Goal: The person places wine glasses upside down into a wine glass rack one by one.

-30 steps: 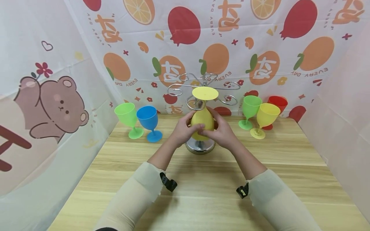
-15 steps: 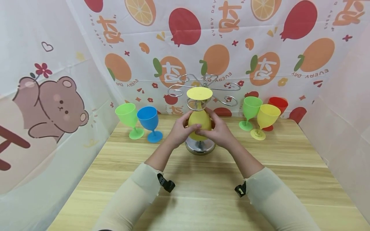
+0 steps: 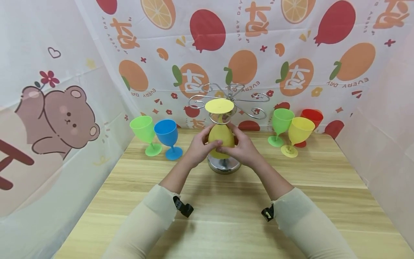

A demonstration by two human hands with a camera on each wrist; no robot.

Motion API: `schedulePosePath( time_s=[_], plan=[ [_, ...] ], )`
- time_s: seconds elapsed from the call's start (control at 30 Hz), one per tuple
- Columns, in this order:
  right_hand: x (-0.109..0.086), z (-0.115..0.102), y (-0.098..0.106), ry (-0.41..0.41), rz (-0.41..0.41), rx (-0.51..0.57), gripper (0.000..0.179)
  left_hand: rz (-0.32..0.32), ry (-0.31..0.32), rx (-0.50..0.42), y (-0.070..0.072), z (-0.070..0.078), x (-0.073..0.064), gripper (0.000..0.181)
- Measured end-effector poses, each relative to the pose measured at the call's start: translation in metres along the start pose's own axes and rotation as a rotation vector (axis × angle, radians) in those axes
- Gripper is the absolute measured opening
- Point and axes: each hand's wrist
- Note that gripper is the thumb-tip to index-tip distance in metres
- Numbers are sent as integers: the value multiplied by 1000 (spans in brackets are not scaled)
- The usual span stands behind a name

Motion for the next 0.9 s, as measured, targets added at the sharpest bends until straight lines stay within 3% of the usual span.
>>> schedulePosePath(
  time_s=[0.9],
  plan=[
    [-13, -7, -2, 154, 49, -164, 83, -61, -34, -43, 2, -1, -12, 63]
  ],
)
Point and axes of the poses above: each hand's wrist, its own x-axis towards the middle knuckle, its own y-axis out of the back of the hand, z = x × y, and after that the axes turned 14 degrees about -x, right-handed
